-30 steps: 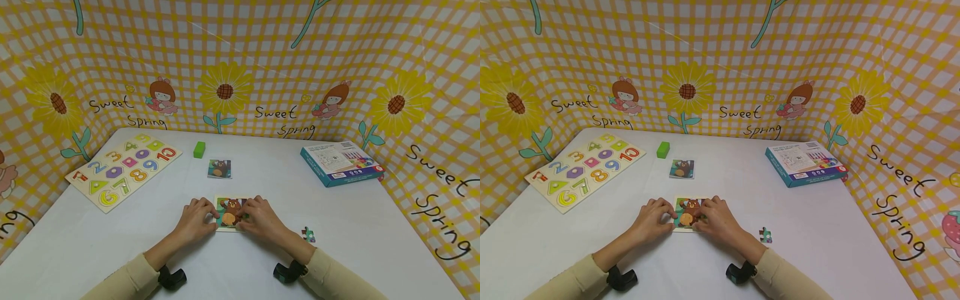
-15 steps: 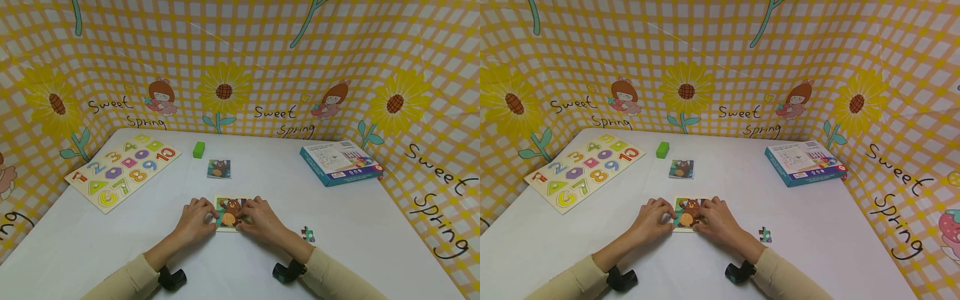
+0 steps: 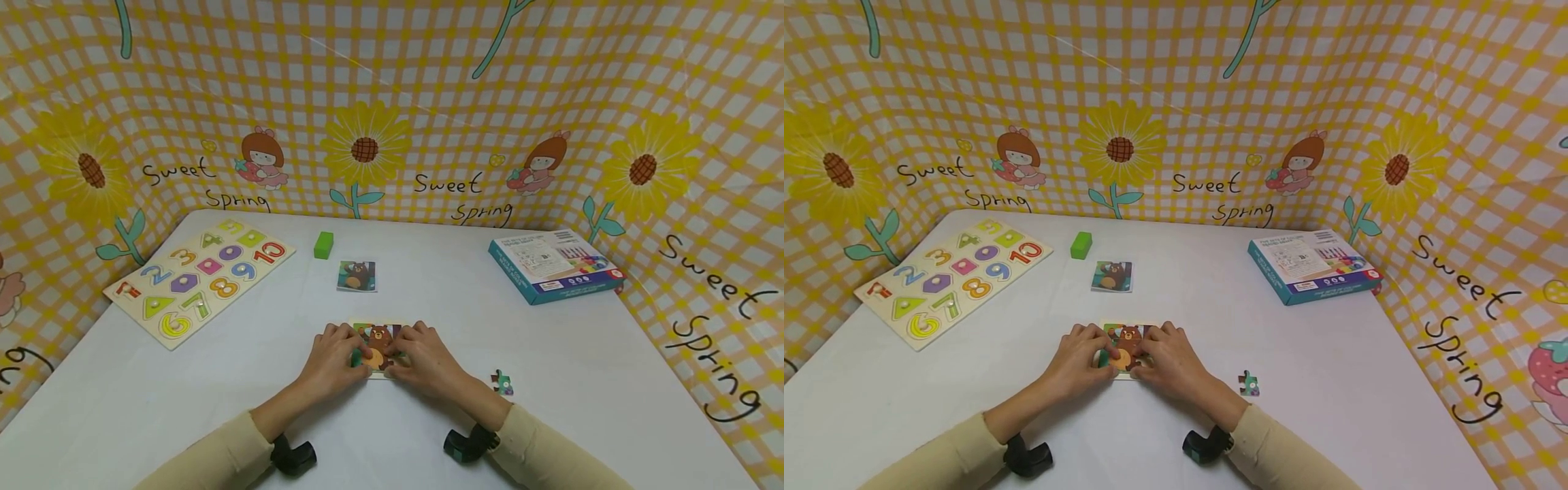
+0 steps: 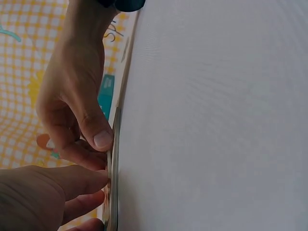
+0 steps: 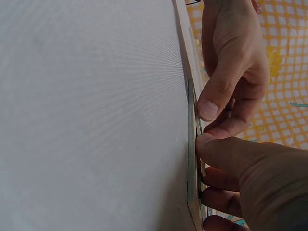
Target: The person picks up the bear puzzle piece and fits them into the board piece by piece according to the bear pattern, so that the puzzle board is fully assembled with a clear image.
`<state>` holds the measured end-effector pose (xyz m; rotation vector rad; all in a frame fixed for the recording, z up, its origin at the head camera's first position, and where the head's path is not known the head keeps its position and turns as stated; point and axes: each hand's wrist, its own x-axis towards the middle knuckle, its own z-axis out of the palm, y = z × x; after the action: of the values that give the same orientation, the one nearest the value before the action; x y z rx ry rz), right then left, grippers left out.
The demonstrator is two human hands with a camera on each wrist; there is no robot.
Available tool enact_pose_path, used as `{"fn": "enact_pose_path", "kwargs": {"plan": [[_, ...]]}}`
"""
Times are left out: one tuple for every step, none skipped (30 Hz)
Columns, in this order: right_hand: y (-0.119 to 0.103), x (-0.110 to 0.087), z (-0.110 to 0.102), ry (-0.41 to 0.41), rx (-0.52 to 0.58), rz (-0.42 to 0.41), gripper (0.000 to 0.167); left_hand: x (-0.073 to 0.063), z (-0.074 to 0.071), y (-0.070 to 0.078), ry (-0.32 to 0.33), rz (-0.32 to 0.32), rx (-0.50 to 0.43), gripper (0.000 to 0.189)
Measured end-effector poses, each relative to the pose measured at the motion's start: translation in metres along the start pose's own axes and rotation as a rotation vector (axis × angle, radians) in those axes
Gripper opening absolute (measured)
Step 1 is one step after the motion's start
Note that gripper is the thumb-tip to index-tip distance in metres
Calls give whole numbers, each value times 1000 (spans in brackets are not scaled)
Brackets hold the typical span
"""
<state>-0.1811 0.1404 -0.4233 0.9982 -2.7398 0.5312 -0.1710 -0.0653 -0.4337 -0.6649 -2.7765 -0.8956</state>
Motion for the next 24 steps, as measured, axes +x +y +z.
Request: {"fn": "enact_pose_path", "kwargs": {"plan": [[0, 0, 0, 0, 0, 1, 24, 0, 1, 0, -1, -3, 6, 12], [-1, 0, 0, -1, 0, 1, 24, 0, 1, 0, -2, -6, 8, 12], [-1, 0, 0, 0, -2, 2, 24, 0, 1, 1, -2, -10, 12, 12], [-1, 0, 0, 1, -4, 1, 25, 0, 2, 0, -3, -13, 15, 11], [-1, 0, 0, 2, -6, 0, 25, 0, 2, 0, -3, -16, 16, 11], [-1, 0, 0, 2, -7, 0, 25, 0, 3, 0, -2, -19, 16, 11], [-1, 0, 0, 3, -8, 0, 25, 0, 3, 0, -2, -20, 18, 11], [-2, 0, 0, 3, -10, 0, 24, 0, 3, 0, -1, -22, 18, 11], [-2, 0, 0, 4, -12, 0, 25, 0, 4, 0, -2, -24, 20, 11], [-2, 0, 0, 5, -13, -1, 25, 0, 4, 0, -2, -27, 20, 11], [-2, 0, 0, 9, -14, -3, 25, 0, 4, 0, -3, -29, 21, 11], [-2, 0, 0, 11, -14, -4, 25, 0, 4, 0, -5, -33, 22, 11], [-2, 0, 0, 15, -14, -6, 24, 1, 4, 1, -6, -37, 22, 11], [-2, 0, 0, 18, -14, -7, 24, 1, 5, 1, -7, -41, 21, 11], [-2, 1, 0, 21, -13, -8, 23, 1, 5, 1, -8, -45, 21, 11], [-2, 1, 0, 23, -11, -7, 22, 1, 5, 1, -9, -49, 18, 11], [-2, 1, 0, 22, -9, -6, 21, 1, 5, 1, -8, -52, 15, 11], [-2, 1, 0, 20, -6, -5, 20, 1, 5, 1, -8, -56, 9, 11], [-2, 1, 0, 17, -4, -2, 20, 1, 5, 1, -7, -56, 5, 11], [-3, 1, 0, 13, -2, 1, 19, 1, 5, 1, -5, -55, 0, 12], [-3, 1, 0, 8, 0, 2, 18, 1, 5, 1, -4, -54, -5, 12], [-3, 1, 0, 4, 1, 4, 18, 1, 5, 1, -3, -55, -11, 12], [-3, 1, 0, 1, 3, 7, 17, 1, 5, 1, -3, -57, -16, 12], [-4, 2, 0, -1, 2, 8, 17, 1, 5, 1, -4, -58, -20, 12]]}}
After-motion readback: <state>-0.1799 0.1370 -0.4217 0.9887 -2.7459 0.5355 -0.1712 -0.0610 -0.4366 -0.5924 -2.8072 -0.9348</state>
